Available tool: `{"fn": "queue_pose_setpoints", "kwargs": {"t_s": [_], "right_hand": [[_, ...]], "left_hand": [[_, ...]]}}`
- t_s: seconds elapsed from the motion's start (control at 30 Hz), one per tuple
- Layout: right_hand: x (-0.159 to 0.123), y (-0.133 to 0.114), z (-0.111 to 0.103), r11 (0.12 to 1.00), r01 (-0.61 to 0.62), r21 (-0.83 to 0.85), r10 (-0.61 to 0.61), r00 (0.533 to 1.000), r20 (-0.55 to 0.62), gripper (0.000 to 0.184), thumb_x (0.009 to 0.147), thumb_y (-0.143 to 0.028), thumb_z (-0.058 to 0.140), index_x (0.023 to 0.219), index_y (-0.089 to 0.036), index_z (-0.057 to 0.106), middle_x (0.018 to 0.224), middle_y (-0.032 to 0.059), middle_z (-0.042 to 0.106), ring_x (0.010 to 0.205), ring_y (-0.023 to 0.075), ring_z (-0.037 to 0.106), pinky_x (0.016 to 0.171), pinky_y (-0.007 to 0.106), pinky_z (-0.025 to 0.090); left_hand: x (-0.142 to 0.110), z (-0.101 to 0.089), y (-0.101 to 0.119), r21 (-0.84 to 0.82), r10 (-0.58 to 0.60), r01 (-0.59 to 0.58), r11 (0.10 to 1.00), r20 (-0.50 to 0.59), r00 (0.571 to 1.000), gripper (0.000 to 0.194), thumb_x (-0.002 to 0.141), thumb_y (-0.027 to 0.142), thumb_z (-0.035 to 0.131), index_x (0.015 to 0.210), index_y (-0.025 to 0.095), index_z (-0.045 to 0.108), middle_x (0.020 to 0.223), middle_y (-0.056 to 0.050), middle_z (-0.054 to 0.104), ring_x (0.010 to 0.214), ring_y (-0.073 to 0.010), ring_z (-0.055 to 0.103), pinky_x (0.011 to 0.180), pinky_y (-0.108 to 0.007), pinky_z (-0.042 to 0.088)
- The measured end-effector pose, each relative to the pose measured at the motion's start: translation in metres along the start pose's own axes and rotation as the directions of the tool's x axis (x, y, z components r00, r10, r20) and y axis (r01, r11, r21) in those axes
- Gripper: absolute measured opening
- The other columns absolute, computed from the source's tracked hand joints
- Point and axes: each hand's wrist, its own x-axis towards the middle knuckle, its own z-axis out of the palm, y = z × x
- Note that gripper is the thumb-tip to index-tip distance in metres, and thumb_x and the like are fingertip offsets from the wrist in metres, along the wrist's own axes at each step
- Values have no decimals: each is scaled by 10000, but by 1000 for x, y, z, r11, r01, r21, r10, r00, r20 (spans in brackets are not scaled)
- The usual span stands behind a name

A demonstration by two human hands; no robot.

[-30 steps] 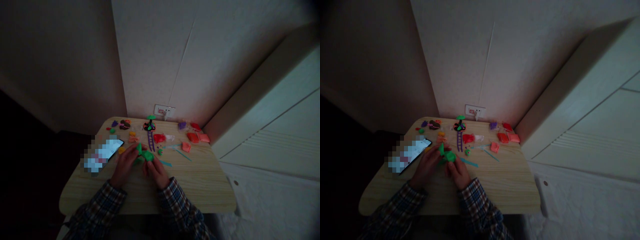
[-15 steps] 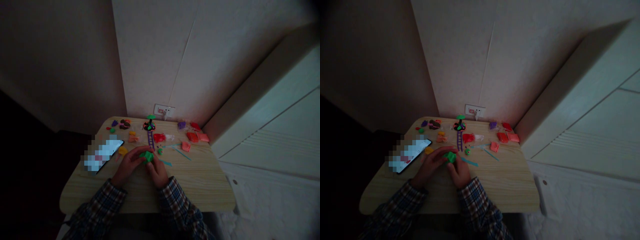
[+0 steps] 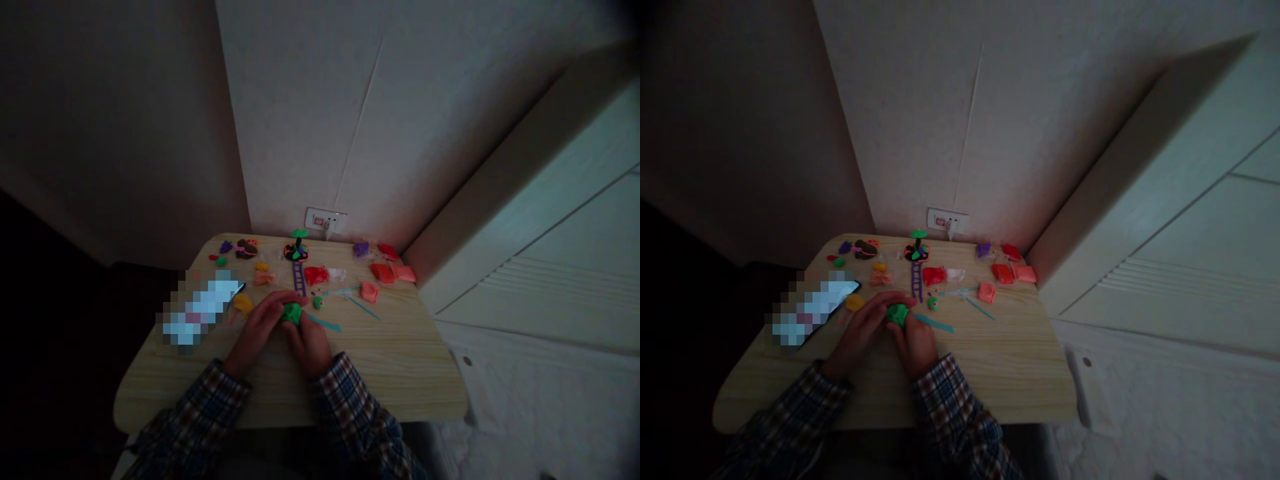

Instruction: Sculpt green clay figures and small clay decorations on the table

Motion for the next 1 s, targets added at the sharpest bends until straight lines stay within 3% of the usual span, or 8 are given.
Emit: {"fn": "queue_pose_setpoints", "kwargs": {"t_s": [0.13, 0.3, 0.53, 0.7, 1.0], "right_hand": [[0, -5, -4, 999, -11, 39, 11, 1000, -14, 334, 937, -457, 370, 894, -200, 579, 570, 4, 559, 503, 163, 498, 518, 289, 374], [-1, -11, -7, 993, 13, 121, -12, 1000, -4, 471, 936, -566, 276, 692, -234, 504, 471, -32, 469, 441, 133, 435, 480, 275, 344], [-1, -16, -9, 980, 21, 198, -32, 998, 53, 580, 905, -660, 242, 583, -239, 478, 417, -33, 429, 419, 128, 413, 462, 275, 332], [-2, -20, -11, 971, 14, 240, -40, 994, 104, 610, 899, -667, 264, 510, -239, 457, 388, -37, 408, 392, 116, 395, 450, 268, 331], [0, -21, -11, 959, -10, 282, 5, 1000, 20, 631, 878, -707, 241, 487, -244, 416, 380, -37, 385, 374, 111, 354, 429, 268, 316]], "left_hand": [[-2, 1, 0, -181, -105, 132, 975, 152, 983, 444, 795, 416, 686, 1177, 199, 627, 1166, -120, 697, 1137, -272, 612, 1023, -384, 414], [-1, -2, -1, -175, -97, 139, 975, 232, 968, 482, 715, 334, 773, 1165, 220, 644, 1141, -106, 709, 1138, -276, 613, 1015, -379, 416], [3, -7, -7, -212, -116, 125, 969, 58, 992, 423, 519, 262, 884, 899, 186, 714, 858, -45, 760, 806, -201, 691, 717, -257, 520], [2, -4, -1, -259, -119, 112, 960, -13, 993, 273, 559, 305, 861, 714, 159, 689, 661, -16, 719, 631, -155, 653, 599, -233, 508], [2, 0, -4, -332, -102, 61, 941, -108, 989, 312, 561, 372, 855, 704, 163, 673, 619, 13, 696, 605, -136, 644, 600, -225, 500]]}}
